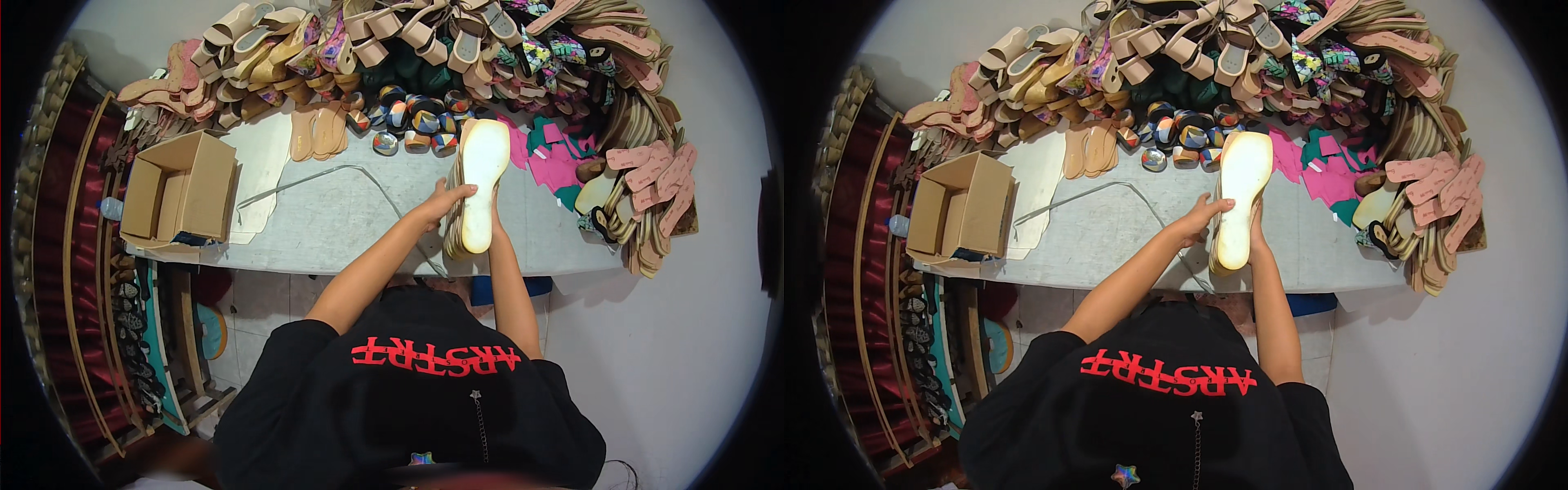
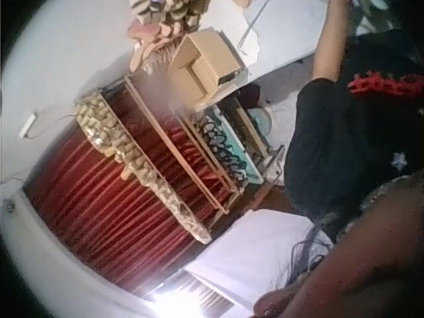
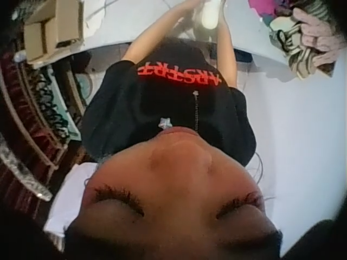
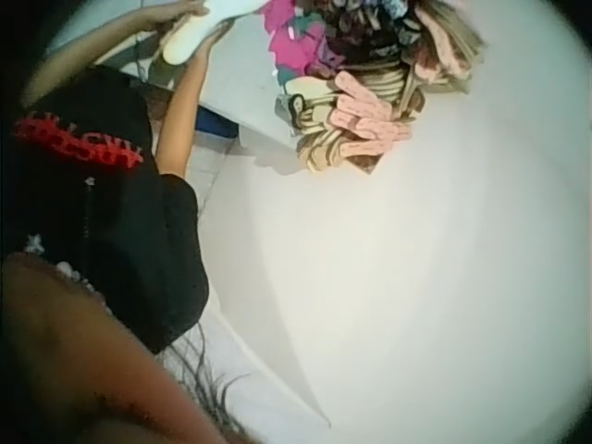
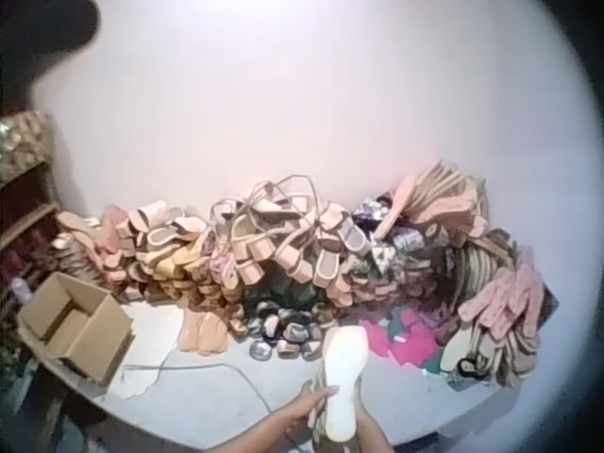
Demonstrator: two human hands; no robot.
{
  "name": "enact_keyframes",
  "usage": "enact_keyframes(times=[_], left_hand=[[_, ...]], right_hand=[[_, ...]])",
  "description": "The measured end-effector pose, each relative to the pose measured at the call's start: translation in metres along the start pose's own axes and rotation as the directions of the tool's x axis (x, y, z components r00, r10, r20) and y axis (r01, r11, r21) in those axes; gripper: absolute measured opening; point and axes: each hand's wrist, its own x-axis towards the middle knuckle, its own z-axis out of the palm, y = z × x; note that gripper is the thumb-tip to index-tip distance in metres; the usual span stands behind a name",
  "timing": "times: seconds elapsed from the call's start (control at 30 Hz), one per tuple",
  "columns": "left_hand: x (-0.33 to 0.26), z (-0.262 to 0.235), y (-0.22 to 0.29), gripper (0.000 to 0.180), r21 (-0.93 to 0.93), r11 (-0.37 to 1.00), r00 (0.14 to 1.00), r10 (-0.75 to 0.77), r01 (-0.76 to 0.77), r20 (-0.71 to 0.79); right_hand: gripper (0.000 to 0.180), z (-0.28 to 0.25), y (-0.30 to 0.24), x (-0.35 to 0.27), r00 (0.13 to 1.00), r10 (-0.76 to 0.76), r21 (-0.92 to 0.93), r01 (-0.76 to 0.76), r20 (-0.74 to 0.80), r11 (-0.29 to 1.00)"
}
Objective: Stacking shoe insoles, tying them together with a cord, and placing the bundle into a cardboard box.
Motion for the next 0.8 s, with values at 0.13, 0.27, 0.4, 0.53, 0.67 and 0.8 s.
enact_keyframes(times=[0.13,0.27,0.4,0.53,0.67,0.8], left_hand=[[-0.008,0.007,0.005,0.093,0.052,0.992,0.985,0.123,-0.118,-0.122],[-0.022,0.026,0.009,0.091,0.062,0.987,0.989,0.149,-0.149,0.001],[-0.020,0.031,0.005,0.083,0.049,0.986,0.987,0.159,-0.158,-0.023],[-0.024,0.013,0.010,0.074,0.002,0.973,0.967,0.229,-0.230,-0.110],[-0.020,-0.036,0.016,0.064,0.198,0.947,0.946,0.285,-0.254,-0.152],[-0.020,-0.064,0.021,0.058,0.185,0.952,0.950,0.272,-0.243,-0.156]], right_hand=[[0.077,-0.007,0.000,-0.011,0.992,-0.126,-0.133,0.124,-0.005,0.983],[0.077,-0.011,-0.007,-0.038,0.999,0.004,0.124,0.001,-0.033,0.992],[0.078,-0.041,0.011,-0.015,0.978,0.136,0.055,-0.128,-0.159,0.990],[0.076,-0.050,0.021,0.008,0.942,0.238,-0.194,-0.286,-0.236,0.938],[0.064,-0.018,0.015,0.007,0.878,0.350,-0.260,-0.440,-0.328,0.860],[0.076,0.002,0.022,0.014,0.937,0.219,-0.241,-0.286,-0.272,0.928]])
